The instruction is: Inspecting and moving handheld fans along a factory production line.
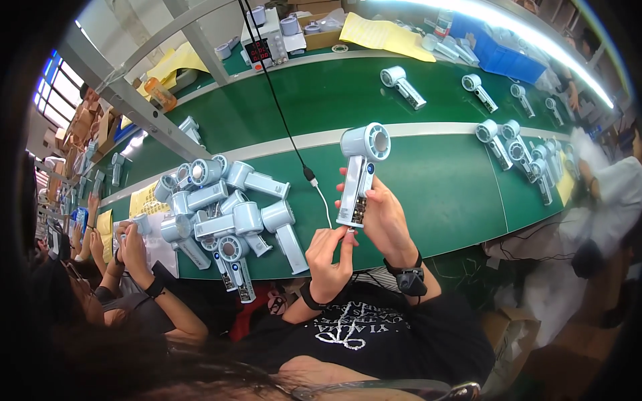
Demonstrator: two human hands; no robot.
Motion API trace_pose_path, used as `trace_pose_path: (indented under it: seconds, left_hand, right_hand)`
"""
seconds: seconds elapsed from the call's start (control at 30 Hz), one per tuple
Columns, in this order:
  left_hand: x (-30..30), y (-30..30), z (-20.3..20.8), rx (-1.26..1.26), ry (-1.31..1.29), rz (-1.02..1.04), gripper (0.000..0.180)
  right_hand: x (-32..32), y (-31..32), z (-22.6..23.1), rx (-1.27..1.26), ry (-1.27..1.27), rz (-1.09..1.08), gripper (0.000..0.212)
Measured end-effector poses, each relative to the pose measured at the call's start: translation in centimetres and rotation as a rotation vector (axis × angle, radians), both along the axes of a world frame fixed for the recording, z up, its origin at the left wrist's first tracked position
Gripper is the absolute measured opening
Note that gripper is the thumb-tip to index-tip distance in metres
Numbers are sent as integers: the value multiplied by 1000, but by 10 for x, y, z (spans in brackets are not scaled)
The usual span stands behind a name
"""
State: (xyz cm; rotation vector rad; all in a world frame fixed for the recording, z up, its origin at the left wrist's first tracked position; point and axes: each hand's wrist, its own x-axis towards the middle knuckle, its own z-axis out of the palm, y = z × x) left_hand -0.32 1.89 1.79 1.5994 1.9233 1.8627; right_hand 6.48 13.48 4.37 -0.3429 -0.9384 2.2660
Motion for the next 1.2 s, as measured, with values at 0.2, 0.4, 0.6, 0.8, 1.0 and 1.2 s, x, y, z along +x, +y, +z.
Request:
trace_pose_path:
  seconds: [0.2,0.4,0.6,0.8,1.0,1.2]
  left_hand:
    - [1,-2,1,-34,70,107,8]
    - [-7,-5,-4,-124,66,97,3]
    - [-12,-10,-5,-166,-65,38,3]
    - [-19,-11,-12,-248,-254,-47,8]
    - [-23,-12,-14,-230,-299,-36,13]
    - [-26,-15,-14,-215,-374,-93,14]
  right_hand:
    - [-8,-15,-7,44,-90,-136,55]
    - [-17,-25,-19,305,-164,-284,58]
    - [-21,-35,-23,504,-186,-319,64]
    - [-20,-33,-16,528,-203,-335,67]
    - [-19,-34,-13,543,-206,-352,70]
    - [-17,-35,-14,546,-196,-329,70]
